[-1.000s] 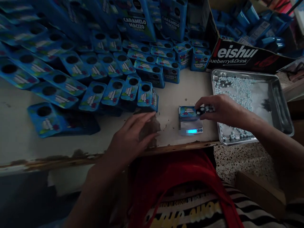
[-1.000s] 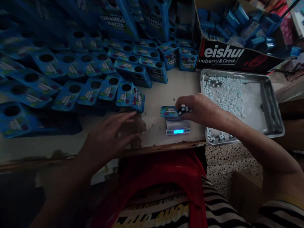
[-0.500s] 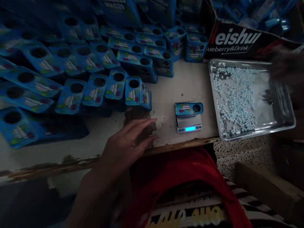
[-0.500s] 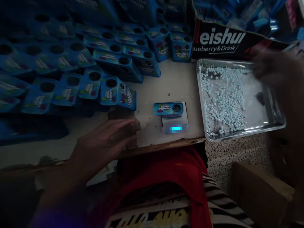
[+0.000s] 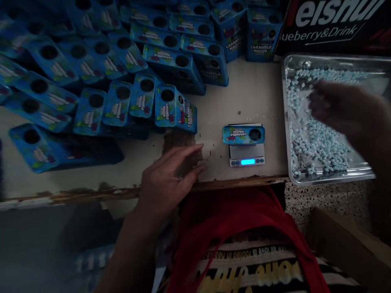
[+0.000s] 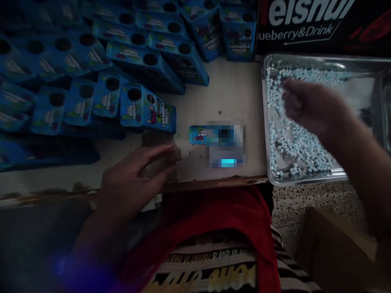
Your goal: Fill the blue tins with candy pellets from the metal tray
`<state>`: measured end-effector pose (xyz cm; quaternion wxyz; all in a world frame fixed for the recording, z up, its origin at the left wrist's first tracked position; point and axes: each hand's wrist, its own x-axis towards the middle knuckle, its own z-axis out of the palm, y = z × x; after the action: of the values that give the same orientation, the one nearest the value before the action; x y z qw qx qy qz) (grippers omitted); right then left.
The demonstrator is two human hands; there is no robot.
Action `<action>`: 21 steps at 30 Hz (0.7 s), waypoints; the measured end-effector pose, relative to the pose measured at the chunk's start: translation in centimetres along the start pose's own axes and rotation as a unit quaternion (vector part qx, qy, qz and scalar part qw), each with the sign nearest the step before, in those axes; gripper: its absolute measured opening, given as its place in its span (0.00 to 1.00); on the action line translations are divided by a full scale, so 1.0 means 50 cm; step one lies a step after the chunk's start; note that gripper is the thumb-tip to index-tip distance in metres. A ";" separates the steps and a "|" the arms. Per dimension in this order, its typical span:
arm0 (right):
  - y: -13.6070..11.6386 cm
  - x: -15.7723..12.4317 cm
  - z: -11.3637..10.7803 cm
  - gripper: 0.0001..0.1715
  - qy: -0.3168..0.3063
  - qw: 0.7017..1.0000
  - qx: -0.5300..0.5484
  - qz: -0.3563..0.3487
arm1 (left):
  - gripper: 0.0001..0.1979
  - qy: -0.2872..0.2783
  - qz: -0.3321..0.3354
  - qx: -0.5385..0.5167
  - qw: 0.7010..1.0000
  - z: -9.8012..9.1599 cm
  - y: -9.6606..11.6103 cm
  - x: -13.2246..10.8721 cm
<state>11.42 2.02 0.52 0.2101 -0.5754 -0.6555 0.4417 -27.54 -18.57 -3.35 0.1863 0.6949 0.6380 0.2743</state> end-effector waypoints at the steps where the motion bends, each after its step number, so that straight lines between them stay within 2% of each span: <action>1: -0.018 -0.005 0.006 0.17 -0.028 0.998 0.049 0.026 | 0.16 -0.002 0.003 0.003 1.000 0.002 0.002 0.001; 4: -0.066 -0.026 0.025 0.08 -0.099 0.971 0.189 0.105 | 0.18 0.014 -0.018 -0.008 1.000 0.003 0.004 0.002; 8: -0.085 -0.040 0.037 0.07 -0.117 0.954 0.241 0.132 | 0.27 0.028 -0.083 -0.090 0.992 0.017 0.003 -0.003; 10: -0.082 -0.040 0.033 0.08 -0.127 0.953 0.244 0.129 | 0.32 0.027 -0.100 -0.143 0.984 0.042 0.008 0.004; 12: -0.078 -0.043 0.018 0.11 -0.130 0.959 0.227 0.111 | 0.38 0.048 -0.084 -0.200 0.975 0.078 0.018 0.024; 15: -0.074 -0.060 -0.019 0.14 -0.104 0.984 0.138 0.034 | 0.46 0.077 -0.046 -0.253 0.963 0.135 0.034 0.070; 16: -0.071 -0.069 -0.029 0.14 -0.082 0.993 0.090 -0.002 | 0.45 0.069 -0.041 -0.258 0.963 0.150 0.040 0.085; 18: -0.062 -0.092 -0.038 0.16 -0.024 0.998 0.010 -0.062 | 0.35 0.044 -0.030 -0.260 0.964 0.163 0.055 0.110; 19: -0.057 -0.104 -0.032 0.18 0.001 0.997 0.003 -0.073 | 0.28 0.036 -0.016 -0.255 0.966 0.162 0.065 0.118; 21: -0.047 -0.126 -0.002 0.21 0.023 0.995 0.085 -0.044 | 0.16 0.041 0.052 -0.219 0.973 0.147 0.091 0.132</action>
<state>11.71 -3.75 3.96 0.2923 -0.5362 -0.6352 0.4727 -19.19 -11.91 -5.38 0.2930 0.6577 0.5325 0.4450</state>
